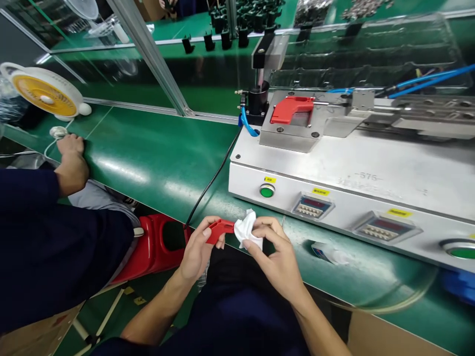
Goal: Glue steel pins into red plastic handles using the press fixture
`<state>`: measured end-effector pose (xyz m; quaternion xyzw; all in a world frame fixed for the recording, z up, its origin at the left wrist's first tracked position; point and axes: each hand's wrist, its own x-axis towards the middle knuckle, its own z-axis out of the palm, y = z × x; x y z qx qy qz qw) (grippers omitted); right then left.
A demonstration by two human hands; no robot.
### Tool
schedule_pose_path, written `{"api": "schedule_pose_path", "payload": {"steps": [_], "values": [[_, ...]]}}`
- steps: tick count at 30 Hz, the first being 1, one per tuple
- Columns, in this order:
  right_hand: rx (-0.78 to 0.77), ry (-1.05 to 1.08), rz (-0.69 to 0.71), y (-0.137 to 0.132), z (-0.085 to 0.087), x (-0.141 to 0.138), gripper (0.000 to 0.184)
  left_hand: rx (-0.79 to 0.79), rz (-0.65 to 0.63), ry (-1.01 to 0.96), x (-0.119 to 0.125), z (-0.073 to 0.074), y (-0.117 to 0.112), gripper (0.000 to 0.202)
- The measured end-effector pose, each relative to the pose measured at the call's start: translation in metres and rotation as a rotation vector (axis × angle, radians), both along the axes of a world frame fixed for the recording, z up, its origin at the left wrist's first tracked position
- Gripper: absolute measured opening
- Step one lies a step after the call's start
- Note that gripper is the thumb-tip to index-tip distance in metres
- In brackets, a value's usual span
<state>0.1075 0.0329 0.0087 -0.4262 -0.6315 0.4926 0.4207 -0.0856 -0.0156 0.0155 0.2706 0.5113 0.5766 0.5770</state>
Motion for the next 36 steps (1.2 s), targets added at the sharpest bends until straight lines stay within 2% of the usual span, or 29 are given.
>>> {"api": "schedule_pose_path", "payload": {"steps": [3,6,10,13,16,18,21,23,28,31,33,36], "values": [[-0.133,0.079,0.007,0.002,-0.002,-0.002,0.017,0.028,-0.076,-0.025,0.010,0.002,0.005,0.043],[-0.245,0.138,0.034,0.003,-0.007,-0.002,0.028,0.045,-0.112,-0.050,0.017,0.006,0.009,0.042],[-0.320,0.190,-0.024,-0.001,-0.008,-0.001,0.039,0.065,-0.109,-0.013,0.024,0.004,0.007,0.043],[-0.463,0.327,-0.084,-0.003,-0.007,-0.003,0.045,0.112,-0.085,0.048,0.030,0.001,0.003,0.043],[-0.615,0.461,-0.073,-0.004,-0.007,-0.004,0.049,0.115,-0.079,0.055,0.034,0.001,0.003,0.043],[-0.614,0.460,-0.077,-0.005,-0.008,-0.003,0.048,0.087,-0.083,0.021,0.037,0.003,0.006,0.044],[-0.451,0.322,-0.154,-0.007,-0.008,-0.001,0.042,0.062,-0.098,-0.019,0.039,0.004,0.008,0.045],[-0.417,0.287,-0.177,-0.007,-0.008,0.000,0.041,0.085,-0.106,0.011,0.040,0.002,0.006,0.043],[-0.705,0.525,-0.066,-0.003,-0.007,0.000,0.049,0.137,-0.113,0.104,0.041,-0.004,0.000,0.040],[-0.686,0.524,-0.084,-0.004,-0.006,0.000,0.050,0.136,-0.120,0.130,0.039,-0.006,-0.005,0.039],[-0.635,0.488,-0.122,-0.004,-0.004,-0.001,0.048,0.160,-0.130,0.235,0.037,-0.009,-0.011,0.038],[-0.746,0.564,-0.085,-0.001,-0.003,-0.003,0.047,0.244,-0.153,0.400,0.032,-0.014,-0.018,0.037]]}}
